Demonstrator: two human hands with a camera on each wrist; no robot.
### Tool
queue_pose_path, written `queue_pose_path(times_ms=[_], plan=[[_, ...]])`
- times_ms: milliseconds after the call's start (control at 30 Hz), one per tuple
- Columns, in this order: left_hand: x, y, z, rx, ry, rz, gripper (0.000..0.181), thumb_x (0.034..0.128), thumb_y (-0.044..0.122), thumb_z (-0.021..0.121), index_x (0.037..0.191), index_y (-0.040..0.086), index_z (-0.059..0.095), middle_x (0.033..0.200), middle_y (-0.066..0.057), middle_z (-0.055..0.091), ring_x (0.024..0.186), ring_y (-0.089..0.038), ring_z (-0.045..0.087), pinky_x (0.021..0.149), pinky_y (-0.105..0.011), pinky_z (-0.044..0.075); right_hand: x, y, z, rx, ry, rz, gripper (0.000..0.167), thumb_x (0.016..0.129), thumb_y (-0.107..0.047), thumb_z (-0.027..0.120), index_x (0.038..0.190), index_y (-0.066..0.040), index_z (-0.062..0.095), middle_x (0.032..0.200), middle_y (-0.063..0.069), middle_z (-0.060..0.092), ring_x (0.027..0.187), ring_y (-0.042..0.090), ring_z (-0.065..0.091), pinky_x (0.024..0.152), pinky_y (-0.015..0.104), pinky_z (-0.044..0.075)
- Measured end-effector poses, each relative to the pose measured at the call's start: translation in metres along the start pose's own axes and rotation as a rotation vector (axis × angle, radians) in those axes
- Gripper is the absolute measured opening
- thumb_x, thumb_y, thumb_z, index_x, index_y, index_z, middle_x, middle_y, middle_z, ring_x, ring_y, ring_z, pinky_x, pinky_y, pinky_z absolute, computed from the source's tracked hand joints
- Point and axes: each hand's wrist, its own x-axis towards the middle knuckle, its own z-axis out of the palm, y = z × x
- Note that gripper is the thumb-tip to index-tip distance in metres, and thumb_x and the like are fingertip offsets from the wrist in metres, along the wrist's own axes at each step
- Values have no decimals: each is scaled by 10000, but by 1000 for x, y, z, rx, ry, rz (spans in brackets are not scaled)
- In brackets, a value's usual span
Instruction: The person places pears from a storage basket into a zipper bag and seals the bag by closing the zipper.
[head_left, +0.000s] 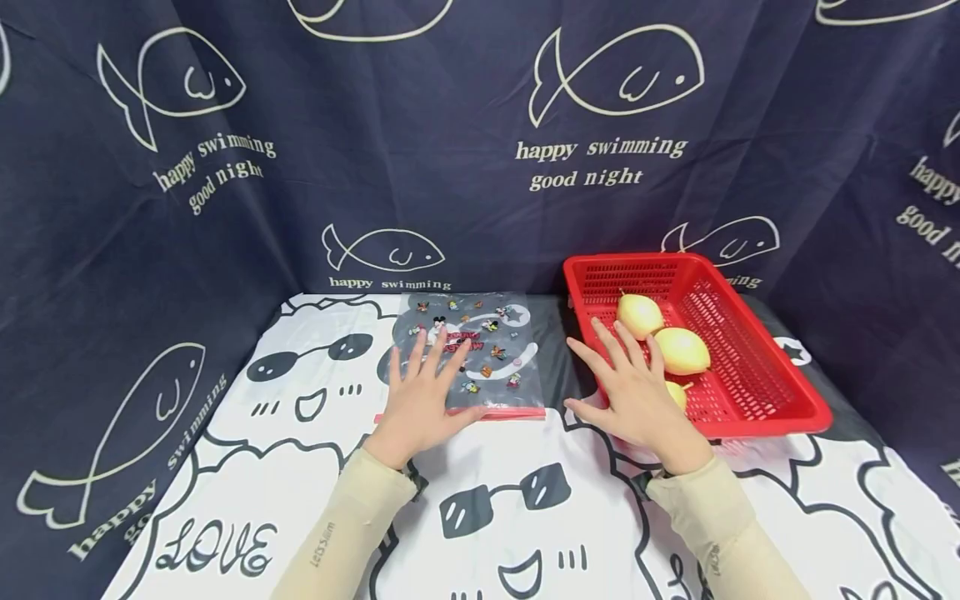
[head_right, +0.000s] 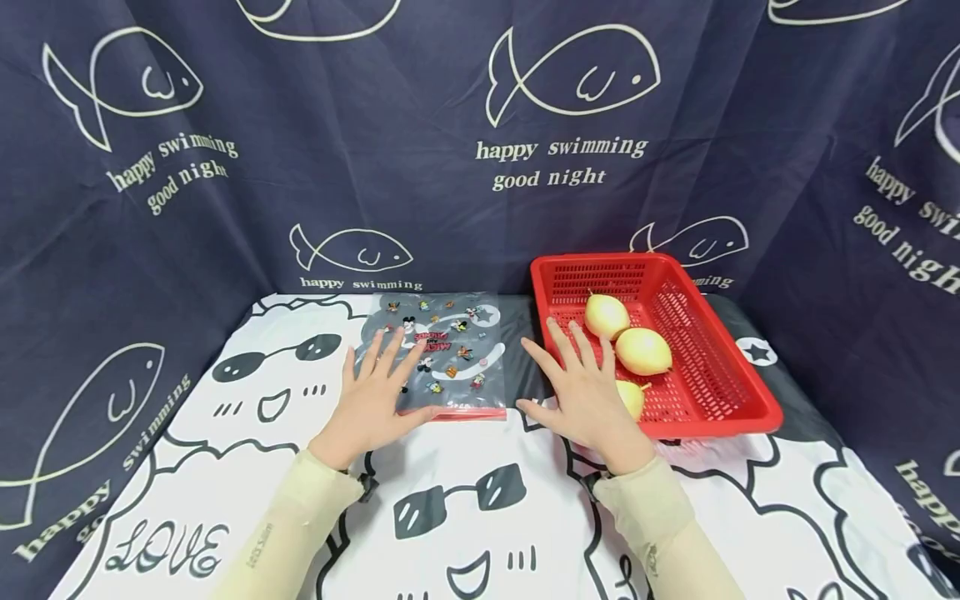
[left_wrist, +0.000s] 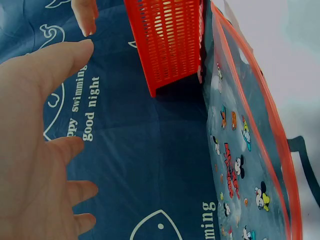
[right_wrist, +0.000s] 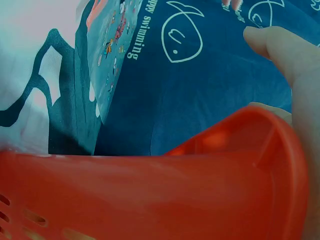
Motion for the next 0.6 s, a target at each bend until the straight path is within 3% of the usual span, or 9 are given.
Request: queue_pose_path(times_ms=[300,600], plan=[[-2,-7,1,38,86,54,902,846,673,604,1568,208,329,1625,-141,217,1486,-387,149,1109,-701,109,2,-4,2,-26,63,-72,750,800,-463,702,1453,-176,470,1489,213,360,1358,452,285,1025,693,162],[-4,-16,2,19,197,89,837,831,631,630,1489,145,453,1519,-188,371,1397,-402,311,1084,-688,176,10,-15,8,-36,41,-126,705,820,-489,683,1424,-175,498,1482,218,368,1338,446,310,1018,715,185]])
